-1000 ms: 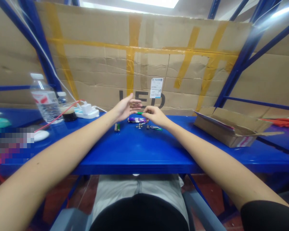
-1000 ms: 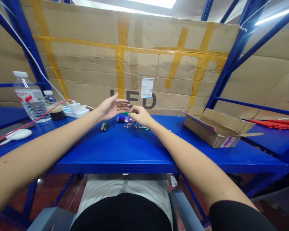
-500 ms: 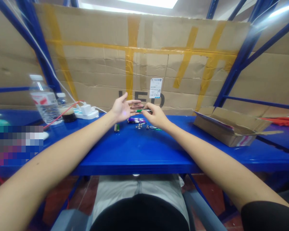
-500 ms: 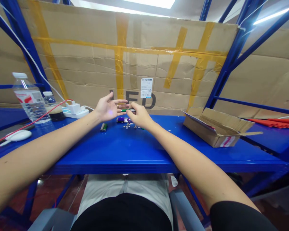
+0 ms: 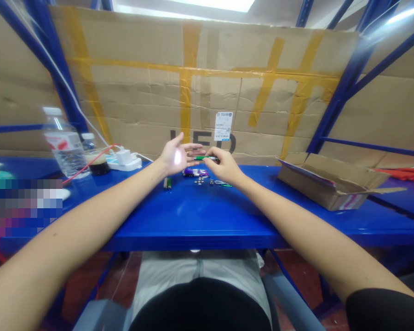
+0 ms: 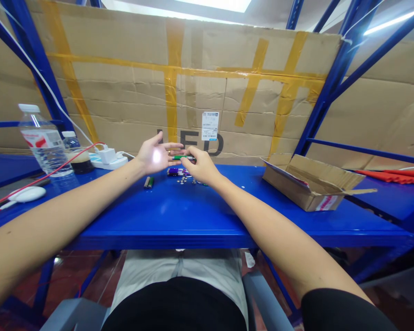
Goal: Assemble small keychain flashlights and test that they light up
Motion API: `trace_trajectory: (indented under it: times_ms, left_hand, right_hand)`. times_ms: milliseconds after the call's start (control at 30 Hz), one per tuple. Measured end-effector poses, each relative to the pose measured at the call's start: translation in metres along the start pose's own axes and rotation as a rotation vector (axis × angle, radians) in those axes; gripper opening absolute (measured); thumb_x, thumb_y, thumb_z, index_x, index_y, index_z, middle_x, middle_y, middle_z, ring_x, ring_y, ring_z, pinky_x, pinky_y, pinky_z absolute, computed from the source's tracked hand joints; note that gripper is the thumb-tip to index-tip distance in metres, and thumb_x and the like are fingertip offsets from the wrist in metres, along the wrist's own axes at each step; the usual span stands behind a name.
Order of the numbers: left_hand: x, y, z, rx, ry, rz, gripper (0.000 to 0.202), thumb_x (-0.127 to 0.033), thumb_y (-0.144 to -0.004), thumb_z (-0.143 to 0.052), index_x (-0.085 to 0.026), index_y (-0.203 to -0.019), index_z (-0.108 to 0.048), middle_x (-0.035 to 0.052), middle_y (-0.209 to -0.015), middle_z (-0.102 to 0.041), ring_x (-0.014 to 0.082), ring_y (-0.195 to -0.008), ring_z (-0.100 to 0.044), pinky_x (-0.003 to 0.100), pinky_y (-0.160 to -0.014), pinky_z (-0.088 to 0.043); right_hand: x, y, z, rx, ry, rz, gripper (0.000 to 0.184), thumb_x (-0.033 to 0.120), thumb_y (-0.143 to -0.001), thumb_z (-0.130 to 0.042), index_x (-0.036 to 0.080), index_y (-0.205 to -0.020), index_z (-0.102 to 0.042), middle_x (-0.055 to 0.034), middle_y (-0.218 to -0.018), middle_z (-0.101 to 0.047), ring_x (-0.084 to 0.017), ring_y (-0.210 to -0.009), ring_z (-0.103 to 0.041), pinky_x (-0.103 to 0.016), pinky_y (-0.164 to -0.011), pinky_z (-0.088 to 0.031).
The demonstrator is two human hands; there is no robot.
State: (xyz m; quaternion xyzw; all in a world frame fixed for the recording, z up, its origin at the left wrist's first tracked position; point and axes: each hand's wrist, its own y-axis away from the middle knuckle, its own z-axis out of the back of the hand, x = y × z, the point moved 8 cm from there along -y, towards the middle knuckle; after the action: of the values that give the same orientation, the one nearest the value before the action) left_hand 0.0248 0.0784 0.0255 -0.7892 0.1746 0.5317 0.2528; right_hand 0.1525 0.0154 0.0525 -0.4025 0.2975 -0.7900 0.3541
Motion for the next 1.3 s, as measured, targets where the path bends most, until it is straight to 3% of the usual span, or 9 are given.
trace_trajectory:
  times_ms: [800, 1300]
  left_hand:
    - [-0.001, -0.0002, -0.0017, 0.06, -0.039, -0.009, 0.078, -0.069, -0.091, -0.031, -0.008, -0.131, -0.059, 0.0223, -0.116, -0.071, 0.0351, -0.107, -0.066, 0.048, -0.088, -0.052]
    - [-0.001, 0.0007, -0.0021, 0.022, -0.015, -0.007, 0.077, -0.068, -0.091, -0.032, -0.008, -0.128, -0.062, 0.0228, -0.115, -0.071, 0.0354, -0.105, -0.068, 0.05, -0.089, -0.052]
  right_hand:
    - [0.0024, 0.0006, 0.0045, -0.033, 0.038, 0.013, 0.013, 0.032, -0.081, -0.054, 0.019, -0.077, -0.052, -0.0014, -0.072, -0.058, -0.015, -0.064, -0.046, -0.03, -0.062, -0.037]
    - [0.0025, 0.001, 0.0048, -0.025, 0.099, 0.055, 0.013, 0.031, -0.082, -0.054, 0.019, -0.077, -0.054, -0.001, -0.07, -0.058, -0.016, -0.065, -0.048, -0.03, -0.065, -0.038]
